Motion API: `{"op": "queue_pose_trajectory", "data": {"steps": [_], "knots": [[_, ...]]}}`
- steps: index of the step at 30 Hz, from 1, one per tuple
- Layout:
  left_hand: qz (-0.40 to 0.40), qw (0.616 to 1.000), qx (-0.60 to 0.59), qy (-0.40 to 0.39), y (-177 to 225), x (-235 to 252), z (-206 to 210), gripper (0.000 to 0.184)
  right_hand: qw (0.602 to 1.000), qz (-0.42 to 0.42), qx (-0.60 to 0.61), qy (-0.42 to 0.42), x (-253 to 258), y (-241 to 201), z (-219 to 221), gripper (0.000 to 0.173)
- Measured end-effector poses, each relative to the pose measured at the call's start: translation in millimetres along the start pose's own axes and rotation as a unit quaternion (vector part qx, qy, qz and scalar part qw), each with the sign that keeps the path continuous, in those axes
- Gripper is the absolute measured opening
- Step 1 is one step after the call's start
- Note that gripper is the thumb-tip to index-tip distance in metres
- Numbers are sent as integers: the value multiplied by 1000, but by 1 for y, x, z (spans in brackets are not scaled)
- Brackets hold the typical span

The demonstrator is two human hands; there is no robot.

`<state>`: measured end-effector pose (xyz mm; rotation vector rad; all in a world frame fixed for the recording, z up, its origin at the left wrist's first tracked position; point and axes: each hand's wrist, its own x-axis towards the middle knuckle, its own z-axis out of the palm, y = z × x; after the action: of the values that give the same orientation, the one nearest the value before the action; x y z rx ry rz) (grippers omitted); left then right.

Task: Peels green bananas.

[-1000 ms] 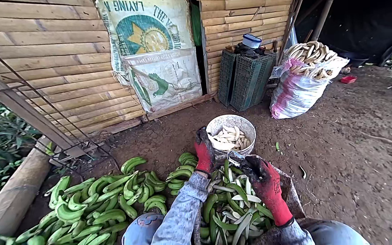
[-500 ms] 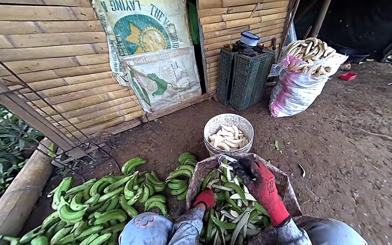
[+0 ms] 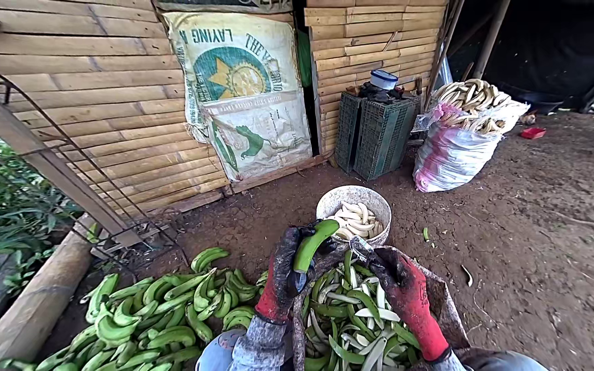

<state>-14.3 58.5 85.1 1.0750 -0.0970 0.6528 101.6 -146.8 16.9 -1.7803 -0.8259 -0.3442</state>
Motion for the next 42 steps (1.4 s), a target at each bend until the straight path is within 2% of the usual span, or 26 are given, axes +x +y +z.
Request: {"op": "queue_pose_trajectory", "data": {"steps": [1, 4, 7, 12, 14, 18, 21, 24, 26, 28, 30, 32, 34, 36, 38, 42], "knots": [[-13, 1000, 13, 21, 4, 0, 2, 37, 1000, -8, 8, 0, -1, -1, 1, 36], [-66, 996, 43, 29, 2, 1, 1, 53, 999, -39, 26, -8, -5, -8, 6, 34], [-97, 994, 33, 46, -17, -2, 1, 49, 997, -61, 9, -38, -13, -14, 12, 34], [-138, 990, -33, 14, -45, -11, 2, 55, 994, -64, -7, -85, -25, -15, 21, 34], [-129, 991, -8, 25, -48, -13, 3, 46, 992, -60, -2, -113, -26, -12, 19, 34], [-64, 982, 169, 53, -46, -20, 7, 42, 980, -60, -2, -187, -27, -9, 15, 33], [-93, 980, 153, 81, -50, -28, 7, 41, 984, -89, -76, -137, -25, -4, 22, 33], [-134, 960, 200, 142, -65, -40, 10, 38, 983, -42, -155, -93, -12, 5, 28, 37], [-154, 944, 228, 180, -67, -43, 17, 35, 978, 45, -180, -97, -1, 11, 29, 42], [-155, 951, 215, 159, -64, -48, 29, 31, 968, 136, -186, -95, 15, 28, 21, 43], [-156, 957, 180, 165, -66, -45, 25, 28, 977, 140, -147, -70, 24, 37, 15, 40], [-178, 953, 119, 215, -68, -32, 11, 29, 993, 73, -78, -51, 18, 26, 14, 36], [-183, 956, 59, 223, -68, -21, -1, 32, 994, 31, 26, -104, 2, 14, 13, 30], [-163, 965, 21, 206, -65, -17, -4, 32, 971, 25, 105, -215, -13, 4, 16, 27], [-148, 971, 22, 186, -71, -21, -7, 31, 962, 35, 50, -265, -21, 3, 22, 28], [-187, 965, 114, 142, -88, -51, -5, 28, 969, 95, -147, -175, -3, 12, 25, 43]]}}
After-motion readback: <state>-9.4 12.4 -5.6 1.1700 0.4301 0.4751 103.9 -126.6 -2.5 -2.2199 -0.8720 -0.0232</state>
